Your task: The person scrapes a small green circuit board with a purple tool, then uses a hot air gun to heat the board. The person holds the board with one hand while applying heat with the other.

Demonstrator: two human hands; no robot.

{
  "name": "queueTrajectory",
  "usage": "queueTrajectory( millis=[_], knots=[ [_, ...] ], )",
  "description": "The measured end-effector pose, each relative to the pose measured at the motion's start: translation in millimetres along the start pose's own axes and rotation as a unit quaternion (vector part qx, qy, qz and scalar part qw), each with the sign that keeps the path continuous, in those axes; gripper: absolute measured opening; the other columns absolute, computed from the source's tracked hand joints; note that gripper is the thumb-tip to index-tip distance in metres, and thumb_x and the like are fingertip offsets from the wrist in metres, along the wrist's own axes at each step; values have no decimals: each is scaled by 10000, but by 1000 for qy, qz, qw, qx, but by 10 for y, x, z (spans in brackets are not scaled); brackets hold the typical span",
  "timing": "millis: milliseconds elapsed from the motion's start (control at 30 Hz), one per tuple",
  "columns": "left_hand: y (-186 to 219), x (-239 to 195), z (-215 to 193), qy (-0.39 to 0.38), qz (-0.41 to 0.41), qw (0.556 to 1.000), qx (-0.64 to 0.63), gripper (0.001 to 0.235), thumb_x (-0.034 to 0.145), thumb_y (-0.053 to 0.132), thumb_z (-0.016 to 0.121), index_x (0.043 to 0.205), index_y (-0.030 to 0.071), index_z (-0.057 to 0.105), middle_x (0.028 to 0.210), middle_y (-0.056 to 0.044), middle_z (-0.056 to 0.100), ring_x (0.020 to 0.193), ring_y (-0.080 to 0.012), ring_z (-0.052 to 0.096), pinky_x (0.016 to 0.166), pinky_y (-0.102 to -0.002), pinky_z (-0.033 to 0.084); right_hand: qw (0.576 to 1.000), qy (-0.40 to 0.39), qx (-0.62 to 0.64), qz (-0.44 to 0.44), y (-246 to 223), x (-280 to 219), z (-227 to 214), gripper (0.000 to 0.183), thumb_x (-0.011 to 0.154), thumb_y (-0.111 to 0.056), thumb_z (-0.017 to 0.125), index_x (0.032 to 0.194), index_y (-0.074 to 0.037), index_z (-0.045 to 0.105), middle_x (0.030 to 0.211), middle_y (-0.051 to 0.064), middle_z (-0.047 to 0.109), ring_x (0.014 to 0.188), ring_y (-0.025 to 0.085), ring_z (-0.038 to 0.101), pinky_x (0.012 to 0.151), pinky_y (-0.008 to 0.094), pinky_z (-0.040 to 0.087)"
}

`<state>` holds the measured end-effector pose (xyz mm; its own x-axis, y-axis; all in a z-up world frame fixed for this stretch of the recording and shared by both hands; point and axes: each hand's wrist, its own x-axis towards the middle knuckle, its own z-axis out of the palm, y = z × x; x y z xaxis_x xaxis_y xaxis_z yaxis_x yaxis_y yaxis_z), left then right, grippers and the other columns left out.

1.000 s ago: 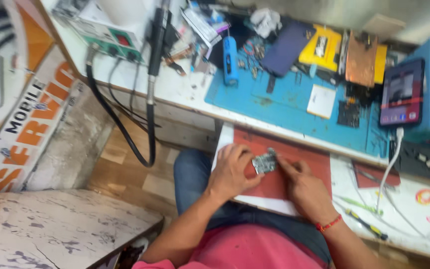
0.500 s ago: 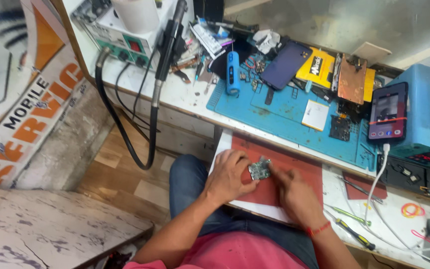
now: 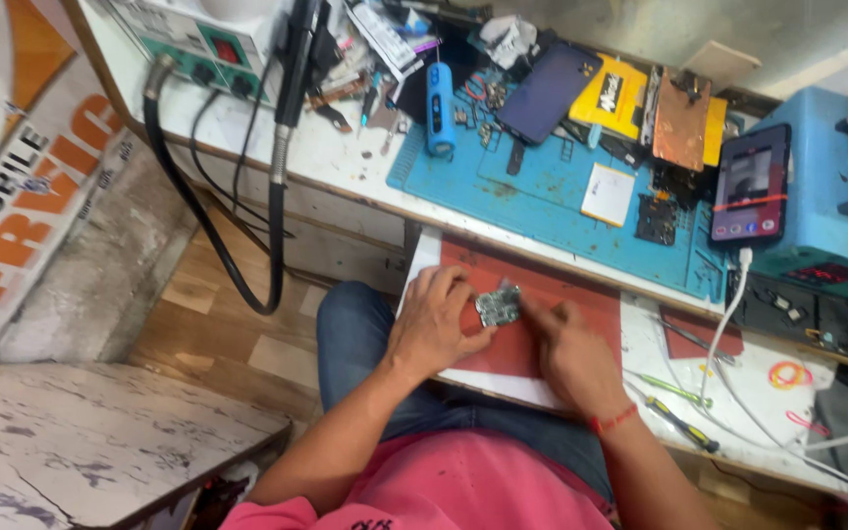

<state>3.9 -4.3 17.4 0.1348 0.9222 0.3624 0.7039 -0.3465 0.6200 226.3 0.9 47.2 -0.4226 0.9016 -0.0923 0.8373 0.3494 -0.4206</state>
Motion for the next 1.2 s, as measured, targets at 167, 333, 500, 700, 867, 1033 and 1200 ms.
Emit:
queueTrajectory(
  millis=[167, 333, 500, 700, 867, 1033, 1200],
  knots=[
    [-36, 28, -8, -10, -11, 1000, 3, 456, 667, 315, 866, 976, 36, 678, 1246, -129, 591, 1188, -337, 520, 1013, -463, 433, 994, -98, 20, -48, -29, 45, -42, 579, 895, -73, 515, 1455, -218, 544, 1027, 162, 656, 828, 390, 691, 724, 492, 553],
    [-5, 5, 16, -9, -12, 1000, -15, 444, 681, 332, 879, 941, 43, 665, 1233, -133, 580, 1180, -335, 510, 1023, -459, 429, 998, -43, -22, 30, -11, 30, -29, 601, 896, -41, 483, 1470, -212, 530, 1105, 192, 623, 803, 420, 681, 693, 506, 556],
    [-22, 5, 4, -25, -13, 1000, -11, 439, 691, 320, 879, 962, 45, 671, 1244, -132, 580, 1198, -338, 511, 1020, -459, 428, 999, -25, -5, 24, -52, -48, 72, 594, 877, -54, 511, 1455, -191, 539, 1109, 186, 628, 811, 419, 681, 698, 509, 557],
    [-31, -35, 17, -30, -11, 999, -4, 404, 696, 305, 887, 923, 60, 660, 1263, -130, 584, 1218, -339, 509, 1033, -456, 428, 999, -49, 12, -8, -15, -89, 97, 614, 870, -36, 513, 1469, -169, 538, 1082, 184, 630, 791, 413, 681, 675, 505, 553],
    [-1, -1, 6, -25, -13, 1000, -6, 365, 681, 293, 890, 868, 79, 661, 1245, -110, 600, 1211, -325, 522, 1022, -454, 426, 997, -69, -24, -28, 22, -7, -3, 626, 854, -29, 521, 1456, -193, 556, 1063, 181, 623, 755, 398, 684, 657, 494, 555],
    [-11, -10, 49, -22, -21, 999, -17, 472, 688, 310, 896, 1006, 36, 681, 1230, -116, 592, 1193, -331, 522, 1011, -458, 427, 999, -33, -34, 9, 49, -75, 37, 628, 856, -39, 532, 1467, -184, 548, 1098, 177, 629, 723, 403, 673, 644, 492, 549],
    [-39, -43, 31, -18, -19, 1000, -12, 408, 694, 308, 895, 928, 71, 660, 1267, -120, 590, 1203, -327, 524, 1019, -448, 438, 999, -41, -1, -23, 30, -46, 66, 618, 877, -64, 539, 1484, -182, 536, 1059, 175, 636, 765, 397, 682, 640, 488, 548]
  ],
)
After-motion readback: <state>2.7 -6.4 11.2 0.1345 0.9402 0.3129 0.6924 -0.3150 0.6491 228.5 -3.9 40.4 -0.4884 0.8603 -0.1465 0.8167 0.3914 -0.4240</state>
